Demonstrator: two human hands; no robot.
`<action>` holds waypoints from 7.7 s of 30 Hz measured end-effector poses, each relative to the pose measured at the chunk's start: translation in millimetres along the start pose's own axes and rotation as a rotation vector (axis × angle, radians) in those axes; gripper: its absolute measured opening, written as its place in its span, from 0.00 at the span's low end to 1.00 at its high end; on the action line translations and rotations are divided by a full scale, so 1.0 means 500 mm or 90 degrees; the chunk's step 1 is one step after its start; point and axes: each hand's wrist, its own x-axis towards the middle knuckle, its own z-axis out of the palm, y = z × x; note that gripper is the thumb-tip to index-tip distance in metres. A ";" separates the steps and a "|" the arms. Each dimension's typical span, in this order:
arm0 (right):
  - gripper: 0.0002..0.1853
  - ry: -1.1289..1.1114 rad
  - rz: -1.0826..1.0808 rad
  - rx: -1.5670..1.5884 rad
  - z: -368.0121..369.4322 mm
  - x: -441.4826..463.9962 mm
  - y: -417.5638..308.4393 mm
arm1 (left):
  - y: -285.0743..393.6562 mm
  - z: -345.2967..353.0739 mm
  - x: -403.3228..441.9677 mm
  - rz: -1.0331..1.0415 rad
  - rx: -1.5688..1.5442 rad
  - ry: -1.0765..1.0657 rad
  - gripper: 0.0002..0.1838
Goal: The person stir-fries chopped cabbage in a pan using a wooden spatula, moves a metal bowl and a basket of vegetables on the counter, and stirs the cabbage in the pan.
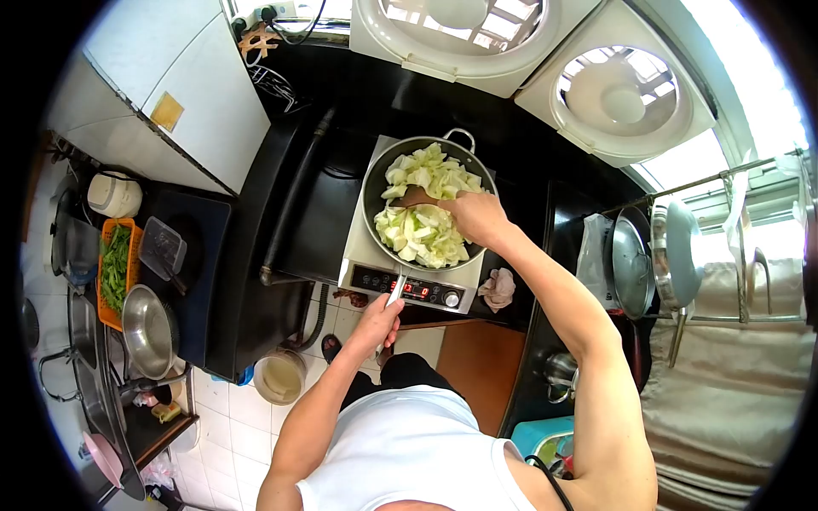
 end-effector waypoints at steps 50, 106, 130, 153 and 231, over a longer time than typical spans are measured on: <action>0.19 0.068 0.192 0.222 0.000 -0.177 -0.002 | -0.009 -0.004 0.012 -0.027 0.008 -0.019 0.14; 0.17 -0.033 0.113 0.078 -0.034 -0.259 0.124 | 0.008 0.001 0.002 -0.027 0.008 -0.002 0.14; 0.19 0.040 0.105 0.194 -0.072 -0.154 0.060 | 0.005 -0.001 0.003 -0.011 0.020 -0.010 0.15; 0.21 -0.051 -0.033 -0.034 0.033 0.030 -0.008 | 0.007 0.006 0.000 -0.008 0.032 -0.008 0.14; 0.21 0.063 0.301 0.302 0.082 -0.026 0.014 | -0.001 -0.017 0.015 -0.025 0.025 -0.025 0.14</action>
